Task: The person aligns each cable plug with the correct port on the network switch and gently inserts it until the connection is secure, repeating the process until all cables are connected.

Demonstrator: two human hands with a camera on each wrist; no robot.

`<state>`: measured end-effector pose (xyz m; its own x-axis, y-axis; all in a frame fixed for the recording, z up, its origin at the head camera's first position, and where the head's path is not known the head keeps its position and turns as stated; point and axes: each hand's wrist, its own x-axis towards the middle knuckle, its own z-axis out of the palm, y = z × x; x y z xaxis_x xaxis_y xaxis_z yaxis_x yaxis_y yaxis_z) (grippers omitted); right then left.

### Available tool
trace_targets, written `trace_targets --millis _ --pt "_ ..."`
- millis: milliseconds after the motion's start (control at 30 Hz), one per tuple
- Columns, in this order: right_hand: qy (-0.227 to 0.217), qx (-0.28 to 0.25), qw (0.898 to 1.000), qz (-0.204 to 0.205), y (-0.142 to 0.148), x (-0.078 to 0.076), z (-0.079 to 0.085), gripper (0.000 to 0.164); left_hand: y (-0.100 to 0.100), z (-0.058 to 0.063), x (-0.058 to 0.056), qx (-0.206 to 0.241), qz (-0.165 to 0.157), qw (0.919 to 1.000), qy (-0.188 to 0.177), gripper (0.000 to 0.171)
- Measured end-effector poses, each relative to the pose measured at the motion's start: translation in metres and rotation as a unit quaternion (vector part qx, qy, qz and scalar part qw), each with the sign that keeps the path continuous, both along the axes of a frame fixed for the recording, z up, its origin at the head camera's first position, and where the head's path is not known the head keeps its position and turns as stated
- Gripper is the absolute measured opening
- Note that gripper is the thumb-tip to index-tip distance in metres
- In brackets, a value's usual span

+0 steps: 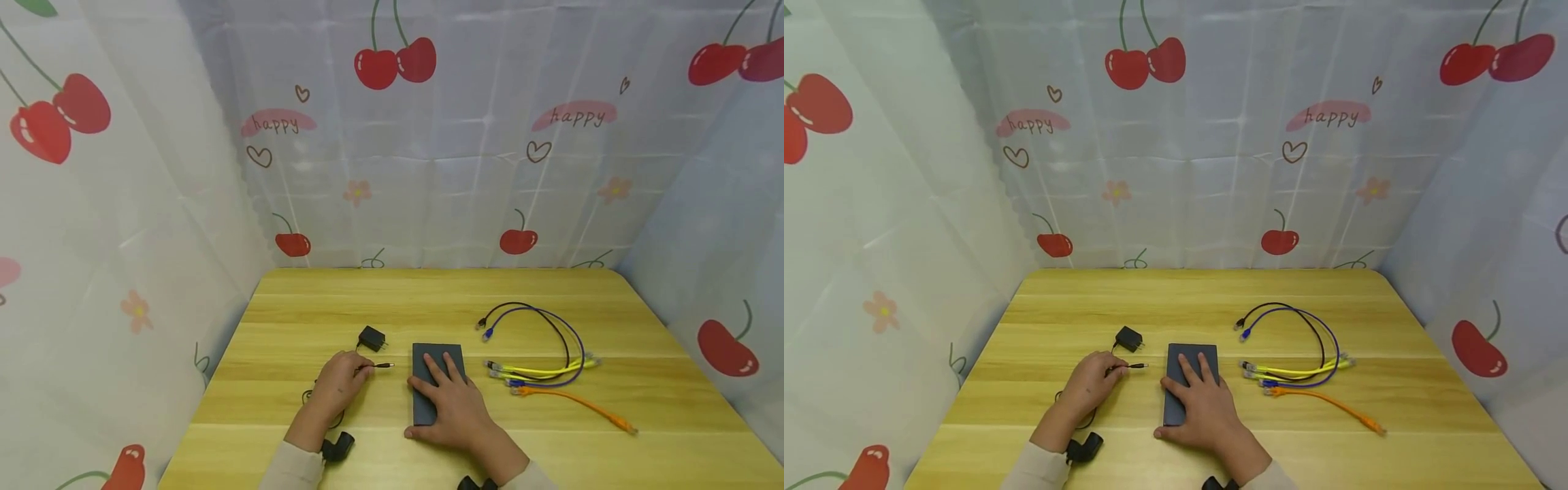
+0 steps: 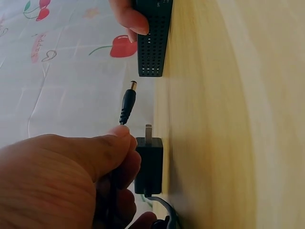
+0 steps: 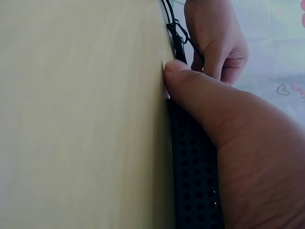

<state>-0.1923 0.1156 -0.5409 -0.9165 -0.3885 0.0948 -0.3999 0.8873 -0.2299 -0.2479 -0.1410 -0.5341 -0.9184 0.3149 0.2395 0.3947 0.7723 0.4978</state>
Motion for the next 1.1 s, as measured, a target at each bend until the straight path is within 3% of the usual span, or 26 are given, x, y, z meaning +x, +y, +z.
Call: trace_targets --millis 467,967,1100 --pt "0.034 0.003 0.999 -0.016 -0.0017 -0.0007 -0.0052 0.079 -0.0005 0.0033 -0.0009 0.013 -0.006 0.9997 -0.021 0.013" --pt "0.047 -0.055 0.997 -0.033 0.0025 0.0011 -0.0037 0.082 0.0009 0.0061 -0.0017 0.037 -0.057 0.9969 -0.041 0.016" --pt "0.045 -0.059 0.997 -0.034 0.0031 -0.0016 -0.0038 0.083 0.0012 0.0081 -0.0007 0.054 -0.068 0.9944 -0.06 0.016"
